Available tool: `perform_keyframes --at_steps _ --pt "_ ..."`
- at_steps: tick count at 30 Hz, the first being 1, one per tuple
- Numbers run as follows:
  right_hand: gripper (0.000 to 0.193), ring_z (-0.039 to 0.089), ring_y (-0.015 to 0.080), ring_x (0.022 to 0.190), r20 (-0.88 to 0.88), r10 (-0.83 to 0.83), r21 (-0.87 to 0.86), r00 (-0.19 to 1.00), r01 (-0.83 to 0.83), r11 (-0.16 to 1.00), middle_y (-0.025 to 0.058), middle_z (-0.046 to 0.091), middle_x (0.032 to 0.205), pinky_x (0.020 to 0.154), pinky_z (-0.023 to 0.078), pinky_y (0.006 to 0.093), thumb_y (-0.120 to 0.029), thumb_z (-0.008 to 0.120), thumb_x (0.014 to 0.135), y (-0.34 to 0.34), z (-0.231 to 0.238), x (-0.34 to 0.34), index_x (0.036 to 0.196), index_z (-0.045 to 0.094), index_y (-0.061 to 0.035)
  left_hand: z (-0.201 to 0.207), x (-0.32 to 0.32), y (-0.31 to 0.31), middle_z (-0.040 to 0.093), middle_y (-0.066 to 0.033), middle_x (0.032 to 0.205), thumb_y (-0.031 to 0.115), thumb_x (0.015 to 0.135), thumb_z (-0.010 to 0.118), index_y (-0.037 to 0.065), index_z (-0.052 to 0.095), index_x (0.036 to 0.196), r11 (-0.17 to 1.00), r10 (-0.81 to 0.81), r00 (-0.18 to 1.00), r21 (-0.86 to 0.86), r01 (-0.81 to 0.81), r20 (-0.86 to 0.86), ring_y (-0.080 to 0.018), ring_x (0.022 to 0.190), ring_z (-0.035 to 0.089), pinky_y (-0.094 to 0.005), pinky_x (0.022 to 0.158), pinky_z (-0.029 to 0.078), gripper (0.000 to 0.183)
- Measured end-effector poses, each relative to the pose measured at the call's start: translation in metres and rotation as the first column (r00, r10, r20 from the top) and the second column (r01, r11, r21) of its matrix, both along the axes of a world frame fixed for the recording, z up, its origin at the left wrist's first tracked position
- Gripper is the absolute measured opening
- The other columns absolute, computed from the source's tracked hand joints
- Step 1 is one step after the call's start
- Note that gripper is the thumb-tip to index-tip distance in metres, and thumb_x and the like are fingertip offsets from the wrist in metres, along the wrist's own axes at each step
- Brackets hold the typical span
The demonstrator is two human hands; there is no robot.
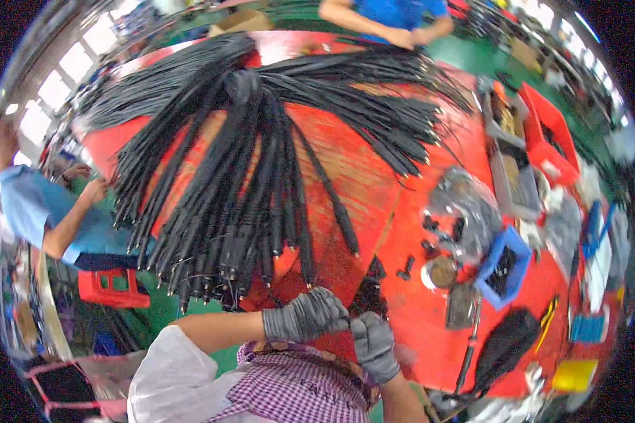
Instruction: The person solders wires into electrical connectors at a workbench using a soldering iron and solder wire, cleaning the iron on a sponge.
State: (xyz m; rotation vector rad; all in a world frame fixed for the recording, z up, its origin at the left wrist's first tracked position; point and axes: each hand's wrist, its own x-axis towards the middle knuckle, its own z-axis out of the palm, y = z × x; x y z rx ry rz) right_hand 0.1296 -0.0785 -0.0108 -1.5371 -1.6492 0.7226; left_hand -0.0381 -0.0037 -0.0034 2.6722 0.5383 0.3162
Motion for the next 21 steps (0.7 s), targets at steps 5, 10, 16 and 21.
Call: perform_keyframes --at_steps 5,10,16,21 --pt "0.024 0.047 0.0268 0.05 -0.218 -0.275 -0.252 0.936 0.218 0.943 0.0102 0.047 0.056 0.044 0.035 0.0343 -0.022 0.045 0.085 -0.02 -0.027 0.023 0.069 0.048 -0.0047 0.02 -0.013 0.033 0.057 -0.0106 0.092 0.039 0.072 0.06 0.009 0.055 0.103 0.887 0.04 0.986 -0.461 0.039 0.161 -0.0255 0.089 0.053 -0.0362 0.08 0.039 0.044" --pt "0.035 0.04 0.0062 0.05 -0.54 -0.47 -0.479 0.698 0.203 0.854 -0.0028 0.041 0.055 0.042 0.03 0.0235 -0.04 0.046 0.084 0.0 0.0 0.026 0.067 0.047 -0.0106 0.01 0.001 0.038 0.056 -0.0064 0.092 0.029 0.075 0.06 0.012 0.055 0.105 0.979 0.015 0.997 -0.205 0.0 0.071 -0.0225 0.087 0.052 -0.0349 0.084 0.037 0.035" --pt "0.049 0.036 0.0066 0.047 -0.686 -0.387 -0.29 0.616 0.256 0.922 -0.0022 0.041 0.054 0.045 0.029 0.0215 -0.053 0.034 0.084 0.012 -0.004 0.034 0.073 0.048 -0.0073 0.026 0.025 0.043 0.055 -0.0064 0.071 0.014 0.073 0.06 0.008 0.06 0.09 0.98 0.148 0.941 0.08 -0.18 0.303 -0.0227 0.069 0.053 -0.0317 0.065 0.044 0.018" --pt "0.044 0.038 0.0072 0.047 -0.698 -0.399 -0.284 0.595 0.281 0.917 -0.0021 0.043 0.055 0.046 0.032 0.021 -0.05 0.039 0.084 -0.011 -0.009 0.032 0.07 0.046 -0.0089 0.039 0.033 0.055 0.057 -0.0085 0.074 0.004 0.071 0.059 0.005 0.06 0.085 0.962 0.268 0.877 -0.153 -0.225 0.399 -0.0238 0.069 0.055 -0.0327 0.062 0.044 0.014"
